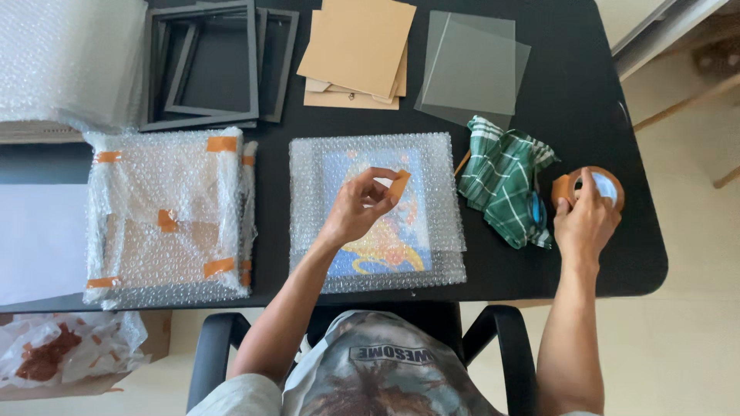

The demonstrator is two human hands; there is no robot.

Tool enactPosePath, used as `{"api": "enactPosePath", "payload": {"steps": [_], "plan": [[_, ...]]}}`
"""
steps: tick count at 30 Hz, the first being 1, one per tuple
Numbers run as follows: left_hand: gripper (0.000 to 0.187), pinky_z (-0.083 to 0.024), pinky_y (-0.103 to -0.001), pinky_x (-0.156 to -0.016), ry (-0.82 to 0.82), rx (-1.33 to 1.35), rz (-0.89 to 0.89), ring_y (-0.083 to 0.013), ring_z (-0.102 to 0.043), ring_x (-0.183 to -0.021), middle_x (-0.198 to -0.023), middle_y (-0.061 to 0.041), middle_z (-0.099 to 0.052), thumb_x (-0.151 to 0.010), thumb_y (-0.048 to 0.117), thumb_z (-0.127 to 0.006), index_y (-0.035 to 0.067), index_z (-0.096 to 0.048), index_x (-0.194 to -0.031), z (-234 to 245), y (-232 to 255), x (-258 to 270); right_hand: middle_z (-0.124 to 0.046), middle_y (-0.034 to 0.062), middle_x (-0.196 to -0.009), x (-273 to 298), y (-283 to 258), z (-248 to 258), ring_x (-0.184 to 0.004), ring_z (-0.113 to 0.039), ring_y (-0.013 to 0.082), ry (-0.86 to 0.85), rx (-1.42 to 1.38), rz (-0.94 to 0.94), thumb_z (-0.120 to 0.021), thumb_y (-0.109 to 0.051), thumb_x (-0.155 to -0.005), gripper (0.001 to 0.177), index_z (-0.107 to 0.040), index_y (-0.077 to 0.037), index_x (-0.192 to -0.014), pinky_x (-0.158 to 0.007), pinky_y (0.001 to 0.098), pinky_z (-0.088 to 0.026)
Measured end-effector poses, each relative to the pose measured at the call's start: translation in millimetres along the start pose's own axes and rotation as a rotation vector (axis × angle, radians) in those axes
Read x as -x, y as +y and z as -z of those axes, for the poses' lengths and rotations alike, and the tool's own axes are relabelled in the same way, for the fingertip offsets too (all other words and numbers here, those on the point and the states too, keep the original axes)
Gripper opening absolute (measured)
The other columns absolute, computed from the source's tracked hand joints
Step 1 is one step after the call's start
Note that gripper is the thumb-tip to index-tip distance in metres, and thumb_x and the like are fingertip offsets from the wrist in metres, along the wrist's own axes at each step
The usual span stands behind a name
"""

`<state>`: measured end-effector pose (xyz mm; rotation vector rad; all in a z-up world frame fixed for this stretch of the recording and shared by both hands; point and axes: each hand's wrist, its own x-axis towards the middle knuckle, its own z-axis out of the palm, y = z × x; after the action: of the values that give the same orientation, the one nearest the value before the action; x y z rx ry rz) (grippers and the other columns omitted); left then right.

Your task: The person wraps a picture frame in bubble wrap and secures it with tape using scissors to cut the tape.

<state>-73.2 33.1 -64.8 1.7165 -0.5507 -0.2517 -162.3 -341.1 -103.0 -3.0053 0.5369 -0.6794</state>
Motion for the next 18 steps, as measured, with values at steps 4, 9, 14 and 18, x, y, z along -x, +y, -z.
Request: {"api": "enactPosePath", "payload": {"steps": [4,9,14,18], "plan": [[0.032,-0.052,-0.029,-0.063,-0.012,0.007,-0.029,-0.0142,-0.061,-0.064,-0.078,-0.007,-0.066,-0.087,0.011,-0.064,0.012,-0.054,-0.118,-1,-3,12,-0.058,0.0254,-0.123,4,-57,36,-0.112,-0.053,0.042,0.183,-0.262,0.139,-0.073,-0.016,-0.092,0.054,-0.048,0.007,-0.134,-0.091,0.0534,-0.038],[0.051,-0.056,-0.034,-0.073,0.019,0.033,0.051,-0.0145,-0.062,-0.066,-0.073,-0.004,-0.067,-0.079,0.011,-0.072,0.018,-0.053,-0.126,-5,8,27,-0.067,0.0055,-0.106,15,-162,31,-0.099,-0.064,0.022,-0.264,-1.068,0.21,-0.08,-0.03,-0.078,0.043,-0.065,-0.009,-0.112,-0.081,0.0333,-0.051],[0.069,-0.055,-0.035,-0.076,0.006,-0.006,0.044,-0.0172,-0.063,-0.069,-0.077,-0.005,-0.068,-0.079,0.01,-0.07,0.018,-0.041,-0.14,2,16,43,-0.069,0.0048,-0.089,20,-204,26,-0.089,-0.065,0.0152,-0.647,-1.336,0.201,-0.083,-0.031,-0.073,0.036,-0.07,-0.008,-0.098,-0.078,0.0297,-0.05],[0.073,-0.054,-0.032,-0.077,0.051,0.027,0.075,-0.0167,-0.064,-0.079,-0.087,-0.004,-0.069,-0.079,0.015,-0.074,0.02,-0.038,-0.142,12,8,51,-0.066,0.005,-0.077,25,-215,28,-0.08,-0.065,0.0137,-0.459,-1.368,0.192,-0.076,-0.012,-0.083,0.011,-0.068,-0.005,-0.084,-0.072,0.0252,-0.05]]}}
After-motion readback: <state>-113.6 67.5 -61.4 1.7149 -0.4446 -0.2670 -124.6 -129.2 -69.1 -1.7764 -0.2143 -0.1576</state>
